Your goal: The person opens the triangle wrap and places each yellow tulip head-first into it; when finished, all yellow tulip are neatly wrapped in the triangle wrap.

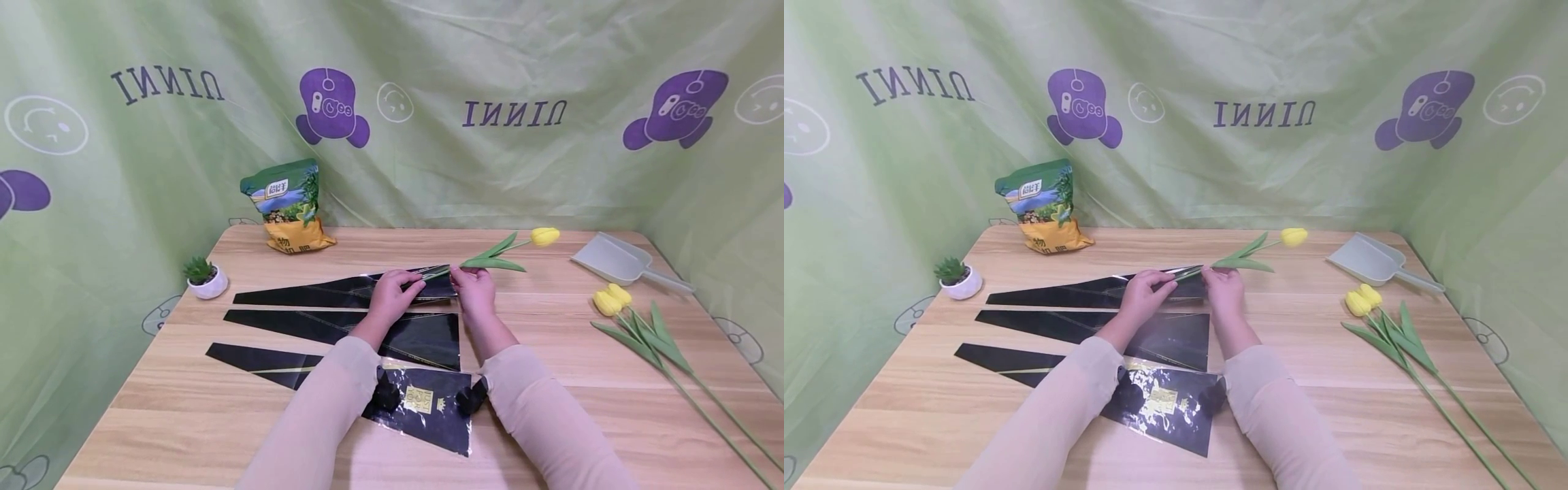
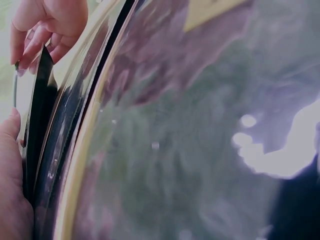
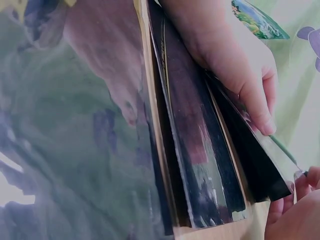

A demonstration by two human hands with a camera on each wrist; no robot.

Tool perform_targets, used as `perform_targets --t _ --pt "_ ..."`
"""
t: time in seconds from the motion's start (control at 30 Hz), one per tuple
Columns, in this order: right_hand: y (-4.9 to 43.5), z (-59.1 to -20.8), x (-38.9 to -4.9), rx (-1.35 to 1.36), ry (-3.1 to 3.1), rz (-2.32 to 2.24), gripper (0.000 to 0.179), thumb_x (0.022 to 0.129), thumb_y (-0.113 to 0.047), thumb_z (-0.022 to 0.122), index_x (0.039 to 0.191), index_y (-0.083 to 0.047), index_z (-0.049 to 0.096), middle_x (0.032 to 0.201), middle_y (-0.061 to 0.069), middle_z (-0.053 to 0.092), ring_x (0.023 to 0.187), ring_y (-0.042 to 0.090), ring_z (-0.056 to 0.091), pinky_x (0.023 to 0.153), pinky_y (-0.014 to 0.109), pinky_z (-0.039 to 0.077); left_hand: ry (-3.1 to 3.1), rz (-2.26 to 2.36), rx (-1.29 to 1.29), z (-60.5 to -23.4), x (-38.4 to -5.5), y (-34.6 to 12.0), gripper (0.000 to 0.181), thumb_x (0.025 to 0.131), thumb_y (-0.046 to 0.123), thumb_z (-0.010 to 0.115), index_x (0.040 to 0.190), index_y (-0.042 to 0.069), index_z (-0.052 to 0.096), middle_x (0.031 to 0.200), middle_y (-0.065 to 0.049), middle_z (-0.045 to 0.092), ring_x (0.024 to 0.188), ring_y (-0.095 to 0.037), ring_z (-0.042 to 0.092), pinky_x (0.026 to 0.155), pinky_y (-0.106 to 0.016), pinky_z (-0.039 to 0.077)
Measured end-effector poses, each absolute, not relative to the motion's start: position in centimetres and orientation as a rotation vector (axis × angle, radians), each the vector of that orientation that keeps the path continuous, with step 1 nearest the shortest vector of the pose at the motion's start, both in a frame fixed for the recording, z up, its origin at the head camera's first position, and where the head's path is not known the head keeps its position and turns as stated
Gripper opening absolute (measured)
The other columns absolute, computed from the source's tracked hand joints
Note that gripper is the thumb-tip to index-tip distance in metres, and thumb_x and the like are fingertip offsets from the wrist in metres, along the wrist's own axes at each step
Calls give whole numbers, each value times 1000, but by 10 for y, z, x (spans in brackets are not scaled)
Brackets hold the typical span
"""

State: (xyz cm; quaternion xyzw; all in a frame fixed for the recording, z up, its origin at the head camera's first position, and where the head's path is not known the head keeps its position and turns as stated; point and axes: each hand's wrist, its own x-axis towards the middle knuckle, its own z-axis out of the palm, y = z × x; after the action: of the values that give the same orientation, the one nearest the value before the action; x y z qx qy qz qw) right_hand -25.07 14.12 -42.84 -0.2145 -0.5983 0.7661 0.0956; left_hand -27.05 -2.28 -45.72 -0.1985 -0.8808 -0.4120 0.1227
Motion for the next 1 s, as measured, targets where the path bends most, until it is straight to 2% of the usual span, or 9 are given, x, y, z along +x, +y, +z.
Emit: perform_targets --t 0.17,0.27,0.37,0.6,0.73,0.87,1.0 --pt "140 -430 -251 -628 -1856 2246 19 91 -8 67 105 -2 55 70 -13 60 66 -2 60 79 21 56 -2565 -1217 -571 -456 -269 -22 24 91 25 70 108 9 76 110 -8 74 110 -26 64 100 -39 49" --pt "140 -430 -250 -623 -1867 2241 22 90 -7 67 107 1 56 73 -11 59 66 -2 60 82 22 57 -2570 -1212 -573 -457 -270 -22 24 91 25 70 107 9 76 109 -7 74 110 -25 64 100 -39 50" --pt "141 -430 -249 -627 -1875 2251 26 91 -8 66 112 3 56 76 -10 59 70 0 61 80 21 56 -2573 -1203 -571 -457 -270 -22 22 91 25 70 106 9 77 106 -6 74 108 -26 65 99 -39 50" --pt "145 -426 -243 -593 -1831 2294 24 96 -9 61 116 0 52 71 -13 65 72 1 65 73 16 56 -2585 -1193 -558 -458 -270 -22 20 92 25 69 102 10 77 105 -6 75 108 -25 65 99 -39 50" --pt "151 -420 -238 -568 -1807 2273 23 97 -11 59 117 -5 49 77 -9 68 72 1 68 73 17 57 -2596 -1195 -546 -458 -269 -22 20 93 26 68 102 11 77 106 -5 74 109 -25 64 99 -38 50" --pt "159 -415 -235 -563 -1786 2241 30 98 -13 59 123 -3 47 85 -7 66 73 2 68 77 20 58 -2599 -1203 -544 -458 -270 -22 20 93 26 68 103 11 77 106 -5 74 109 -25 64 99 -38 50" --pt "168 -410 -234 -551 -1764 2218 43 98 -13 58 136 -1 41 85 -8 62 73 1 67 86 25 58 -2602 -1204 -543 -457 -270 -22 20 93 26 68 102 11 77 106 -5 74 108 -25 64 100 -38 50"
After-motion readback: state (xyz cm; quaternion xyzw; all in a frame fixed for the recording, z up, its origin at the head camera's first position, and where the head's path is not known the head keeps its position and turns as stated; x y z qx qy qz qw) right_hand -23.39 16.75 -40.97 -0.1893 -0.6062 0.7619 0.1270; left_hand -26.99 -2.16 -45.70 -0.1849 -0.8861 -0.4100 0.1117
